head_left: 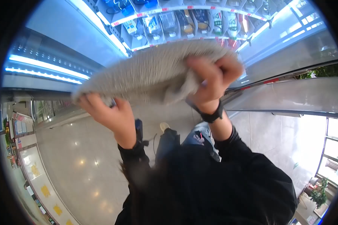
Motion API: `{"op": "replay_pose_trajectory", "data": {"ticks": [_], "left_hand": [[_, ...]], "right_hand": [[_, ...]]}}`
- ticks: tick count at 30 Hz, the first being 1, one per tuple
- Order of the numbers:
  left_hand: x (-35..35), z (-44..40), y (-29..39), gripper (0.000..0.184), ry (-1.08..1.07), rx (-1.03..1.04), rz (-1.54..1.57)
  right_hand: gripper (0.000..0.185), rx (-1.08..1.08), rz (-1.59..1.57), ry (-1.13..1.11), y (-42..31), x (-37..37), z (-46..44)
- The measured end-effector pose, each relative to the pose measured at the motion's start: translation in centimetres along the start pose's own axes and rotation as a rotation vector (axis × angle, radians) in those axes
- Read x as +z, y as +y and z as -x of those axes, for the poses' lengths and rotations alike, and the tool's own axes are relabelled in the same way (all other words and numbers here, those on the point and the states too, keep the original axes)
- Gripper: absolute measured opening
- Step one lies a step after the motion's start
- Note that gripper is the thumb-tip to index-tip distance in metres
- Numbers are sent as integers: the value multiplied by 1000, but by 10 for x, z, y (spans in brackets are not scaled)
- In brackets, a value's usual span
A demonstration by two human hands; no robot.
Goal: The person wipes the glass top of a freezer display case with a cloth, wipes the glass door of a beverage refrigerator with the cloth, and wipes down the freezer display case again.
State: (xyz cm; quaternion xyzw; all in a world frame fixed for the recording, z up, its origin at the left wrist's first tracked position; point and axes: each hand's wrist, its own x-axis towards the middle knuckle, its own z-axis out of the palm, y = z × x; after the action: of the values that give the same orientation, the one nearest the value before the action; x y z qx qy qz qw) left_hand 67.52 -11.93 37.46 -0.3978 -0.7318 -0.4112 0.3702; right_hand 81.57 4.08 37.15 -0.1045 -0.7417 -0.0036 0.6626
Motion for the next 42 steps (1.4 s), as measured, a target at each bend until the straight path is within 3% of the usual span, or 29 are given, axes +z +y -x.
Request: {"op": "replay_pose_trajectory", "data": {"ticks": [2, 4, 6, 8, 10, 13, 17, 21, 23, 25, 28, 31, 35, 38, 41, 42], "left_hand": [[7, 31, -18, 40, -45, -26, -42], [22, 83, -39, 53, -166, -156, 22], [39, 139, -48, 55, -346, -263, -56], [58, 191, -55, 48, -648, -206, -133], [76, 231, -47, 37, -762, -247, -70], [79, 222, -11, 39, -805, -368, 147], [70, 141, 78, 27, -638, -234, 239], [73, 57, 164, 22, -235, 30, 225], [90, 39, 185, 21, -73, 93, 222], [112, 29, 195, 20, 37, 82, 205], [148, 64, 178, 22, 198, 226, 207], [167, 125, 157, 24, 62, 206, 149], [180, 238, 121, 25, -507, -6, 91], [174, 252, 118, 21, -653, -64, 112], [146, 231, 112, 17, -562, -122, 216], [138, 215, 108, 24, -446, 2, 137]], "right_hand": [[29, 17, -37, -147, -7, 4, 32], [37, 31, -27, -179, -9, 11, 72], [35, 25, -25, -312, -2, 6, 111], [34, 25, -48, -471, 6, -1, 146], [33, 35, -89, -656, 18, -12, 171], [37, 217, -136, -667, 39, -44, 172], [39, 396, -49, -354, 77, -106, 94], [22, 139, 184, -63, 133, -157, -10], [14, 140, 233, 47, 153, -163, -42], [12, 86, 162, 27, 170, -164, -43], [15, 6, 154, -40, 193, -163, -6], [19, 15, 198, -179, 217, -167, 84], [22, 66, 139, -404, 219, -162, 180], [36, 82, 85, -697, 209, -162, 212], [35, 160, -57, -720, 194, -160, 187], [33, 245, -96, -683, 187, -162, 173]]}}
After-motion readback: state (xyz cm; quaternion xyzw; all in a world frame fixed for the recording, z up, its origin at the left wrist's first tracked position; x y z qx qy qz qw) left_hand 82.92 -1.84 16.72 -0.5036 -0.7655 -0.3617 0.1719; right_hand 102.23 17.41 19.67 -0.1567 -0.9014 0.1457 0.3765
